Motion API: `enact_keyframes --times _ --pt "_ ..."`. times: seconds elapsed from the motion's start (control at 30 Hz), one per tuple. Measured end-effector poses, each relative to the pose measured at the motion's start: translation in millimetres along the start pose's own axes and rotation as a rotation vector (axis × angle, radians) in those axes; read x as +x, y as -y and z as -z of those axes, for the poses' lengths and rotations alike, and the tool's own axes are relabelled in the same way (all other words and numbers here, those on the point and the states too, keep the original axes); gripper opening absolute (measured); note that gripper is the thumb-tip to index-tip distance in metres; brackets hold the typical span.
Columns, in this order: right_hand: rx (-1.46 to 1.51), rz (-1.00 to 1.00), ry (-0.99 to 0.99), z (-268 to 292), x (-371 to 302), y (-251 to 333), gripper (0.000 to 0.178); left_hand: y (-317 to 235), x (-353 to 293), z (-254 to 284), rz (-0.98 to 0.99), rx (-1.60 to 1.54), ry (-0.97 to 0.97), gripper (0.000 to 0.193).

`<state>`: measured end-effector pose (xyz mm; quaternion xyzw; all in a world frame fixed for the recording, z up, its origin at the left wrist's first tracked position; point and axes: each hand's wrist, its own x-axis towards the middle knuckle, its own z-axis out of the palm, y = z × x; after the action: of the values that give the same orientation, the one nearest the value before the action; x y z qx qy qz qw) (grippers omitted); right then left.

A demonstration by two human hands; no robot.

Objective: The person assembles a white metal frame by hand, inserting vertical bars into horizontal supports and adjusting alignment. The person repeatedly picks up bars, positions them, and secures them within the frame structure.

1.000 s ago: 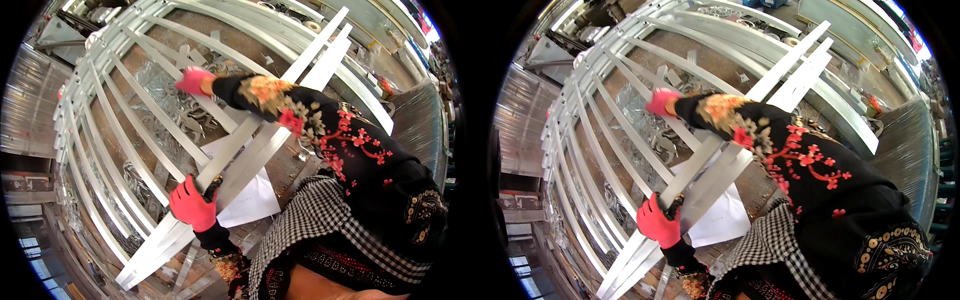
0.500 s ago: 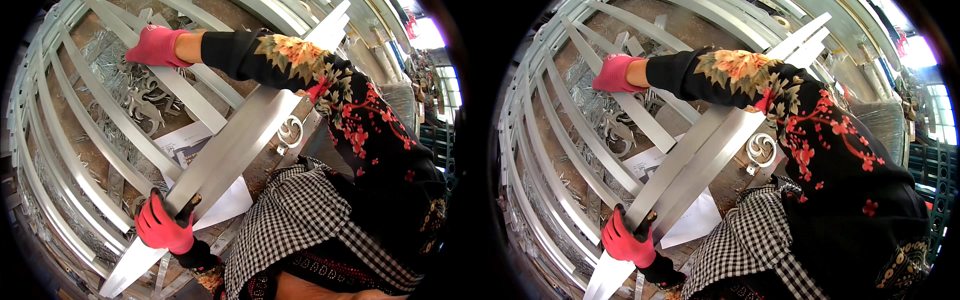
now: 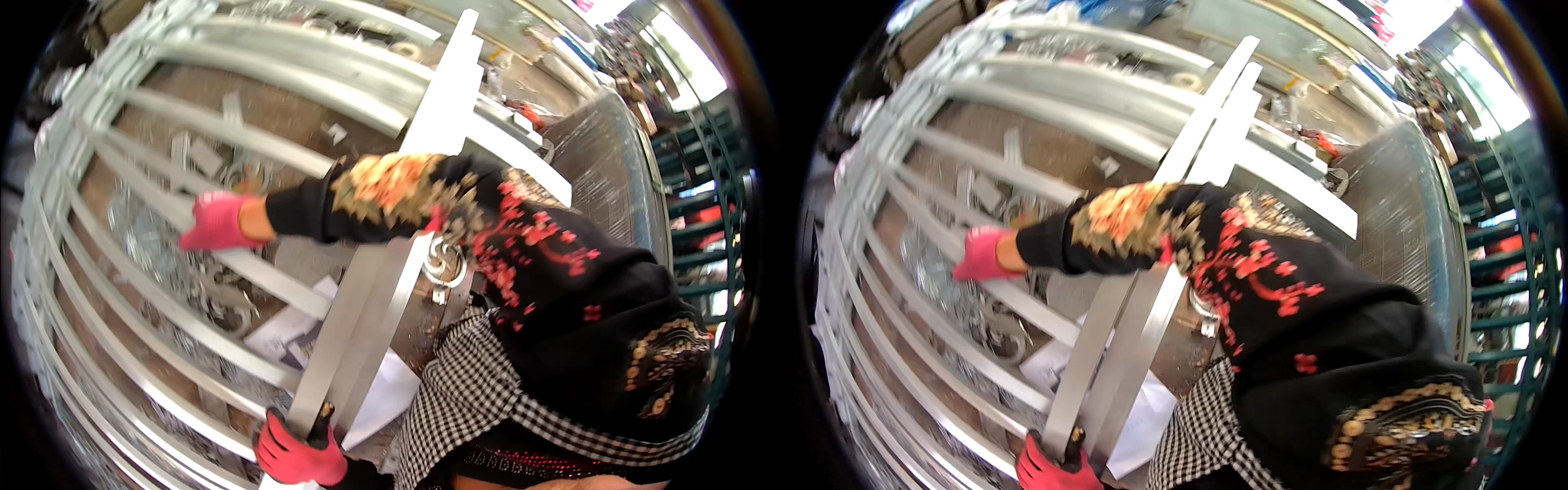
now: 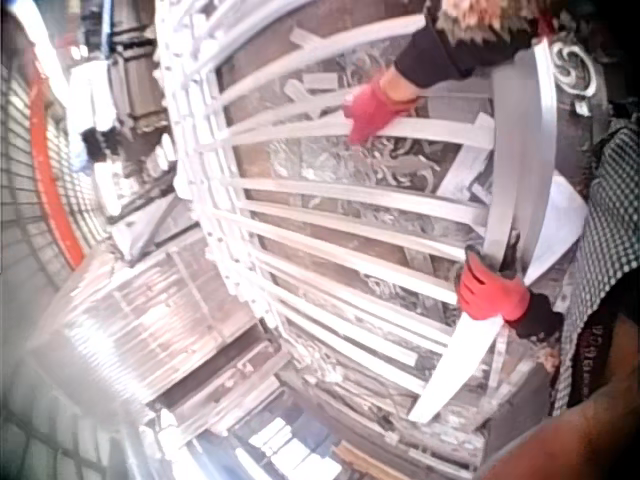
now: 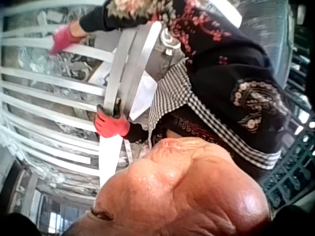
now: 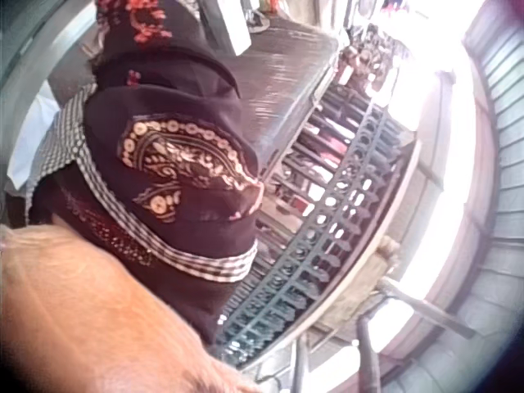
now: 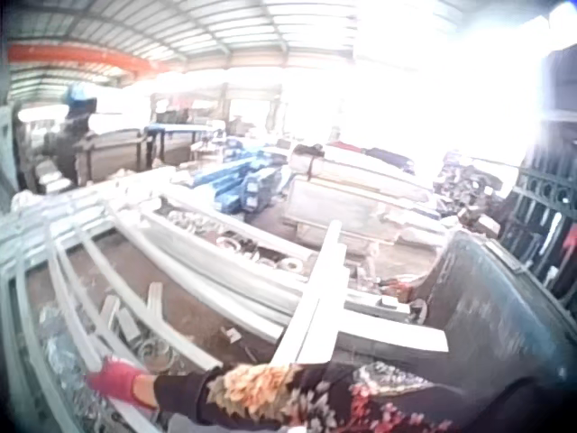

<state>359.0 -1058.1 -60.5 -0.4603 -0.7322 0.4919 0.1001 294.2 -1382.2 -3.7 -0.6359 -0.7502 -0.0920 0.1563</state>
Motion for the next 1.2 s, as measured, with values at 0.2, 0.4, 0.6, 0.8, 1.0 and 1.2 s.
enact_keyframes --times 0.2,0.4,0.6,0.8,1.0,1.2 --pt "-0.058 0.016 -0.040 49 -34 16 0.067 -7 5 -11 -0.014 0.111 -0.132 0.062" --pt "-0.020 0.345 -0.301 145 -94 -18 0.047 31 4 -30 0.013 -0.004 -0.034 0.063" --pt "0.099 0.247 0.127 161 -63 -37 0.042 41 2 -33 0.038 -0.093 -0.019 0.065" --pt "-0.109 0.214 0.247 69 -28 29 0.051 27 7 -27 0.088 -0.111 -0.124 0.060" --pt "-0.298 0.355 0.104 7 11 12 0.058 19 12 -17 0.162 -0.135 -0.083 0.066" --pt "-0.612 0.416 -0.135 11 15 19 0.053 36 14 -16 0.168 -0.227 -0.139 0.064"
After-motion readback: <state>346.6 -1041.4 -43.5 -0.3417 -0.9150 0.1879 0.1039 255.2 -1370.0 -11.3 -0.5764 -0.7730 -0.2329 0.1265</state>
